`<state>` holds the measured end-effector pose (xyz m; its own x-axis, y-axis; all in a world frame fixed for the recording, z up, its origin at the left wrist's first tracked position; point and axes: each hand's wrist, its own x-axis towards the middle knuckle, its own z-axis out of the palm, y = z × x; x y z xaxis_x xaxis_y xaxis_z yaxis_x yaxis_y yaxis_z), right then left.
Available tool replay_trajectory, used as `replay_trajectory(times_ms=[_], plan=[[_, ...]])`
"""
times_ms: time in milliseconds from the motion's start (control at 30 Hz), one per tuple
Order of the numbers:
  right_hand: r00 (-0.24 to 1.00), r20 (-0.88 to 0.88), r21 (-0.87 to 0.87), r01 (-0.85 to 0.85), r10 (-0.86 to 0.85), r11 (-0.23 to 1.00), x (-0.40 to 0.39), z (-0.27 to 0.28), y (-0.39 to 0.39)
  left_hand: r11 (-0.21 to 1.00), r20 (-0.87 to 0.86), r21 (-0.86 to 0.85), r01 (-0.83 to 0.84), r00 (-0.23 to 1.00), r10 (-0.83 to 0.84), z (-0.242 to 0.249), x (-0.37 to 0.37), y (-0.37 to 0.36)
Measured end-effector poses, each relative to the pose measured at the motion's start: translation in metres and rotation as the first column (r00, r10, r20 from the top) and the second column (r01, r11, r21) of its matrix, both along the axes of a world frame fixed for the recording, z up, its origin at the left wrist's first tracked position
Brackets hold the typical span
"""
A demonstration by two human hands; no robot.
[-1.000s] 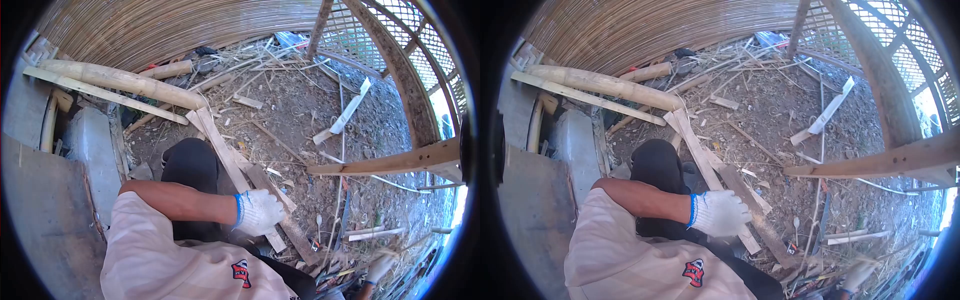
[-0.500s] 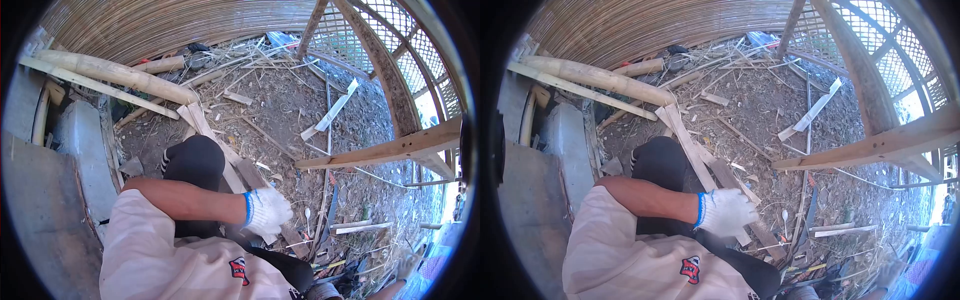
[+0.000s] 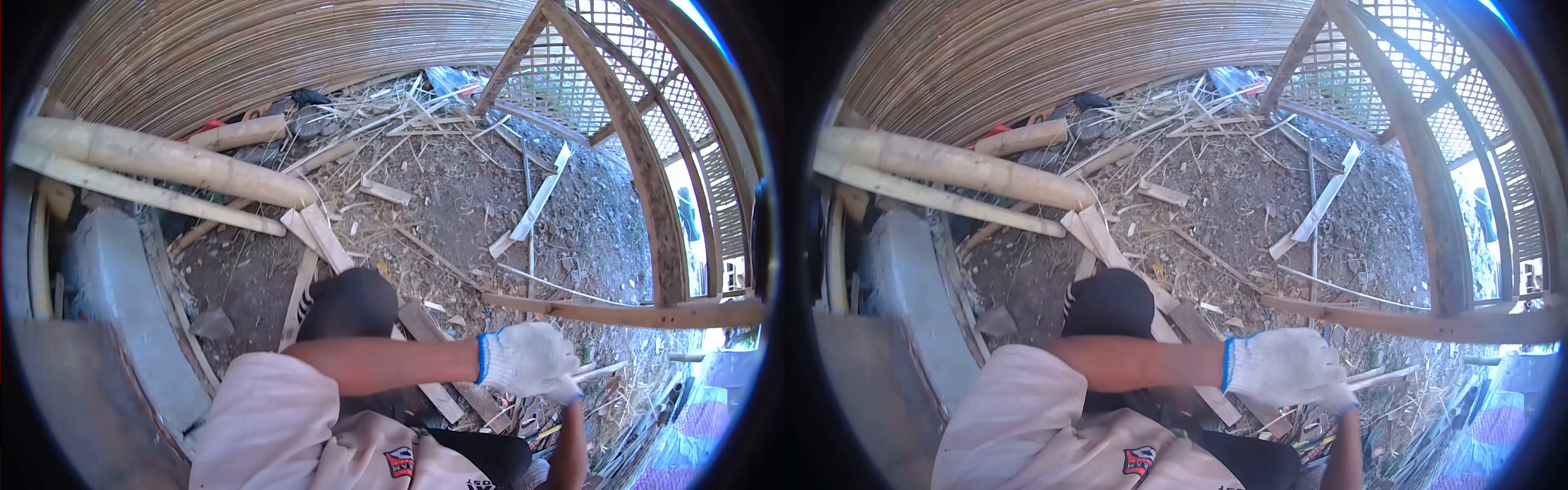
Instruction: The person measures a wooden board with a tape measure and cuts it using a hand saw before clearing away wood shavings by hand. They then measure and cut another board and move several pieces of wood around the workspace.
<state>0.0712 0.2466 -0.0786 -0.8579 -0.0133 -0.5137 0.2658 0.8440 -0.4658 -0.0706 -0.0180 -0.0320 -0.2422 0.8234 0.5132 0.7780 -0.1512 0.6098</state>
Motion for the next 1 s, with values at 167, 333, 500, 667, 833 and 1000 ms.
replay_trajectory(times_ms=[167, 333, 500, 667, 833, 1000], plan=[[0.923, -0.273, -0.177, -0.325, 0.271, 0.929, -0.225, -0.079, -0.212, 0.937, 0.254, 0.33, -0.112, 0.967, 0.026, 0.032, -0.048, -0.048], [0.647, -0.668, 0.191, -0.328, 0.367, 0.925, -0.386, -0.181, -0.344, 0.81, 0.505, 0.417, -0.413, 0.846, 0.171, 0.02, -0.101, -0.076], [0.84, -0.137, 0.25, -0.483, 0.525, 0.839, -0.445, -0.262, -0.388, 0.814, 0.624, 0.345, -0.467, 0.762, 0.173, 0.013, -0.132, -0.101], [0.81, -0.271, 0.267, -0.456, 0.52, 0.849, -0.439, -0.276, -0.381, 0.899, 0.713, 0.264, -0.349, 0.698, 0.062, 0.009, -0.152, -0.118], [0.946, -0.25, -0.084, -0.233, 0.206, 0.969, -0.422, -0.274, -0.379, 0.93, 0.773, 0.198, -0.311, 0.632, 0.047, 0.005, -0.159, -0.116], [0.869, -0.486, -0.283, -0.056, -0.093, 0.957, -0.399, -0.197, -0.348, 0.925, 0.784, 0.226, -0.305, 0.621, 0.014, 0.001, -0.153, -0.101]])
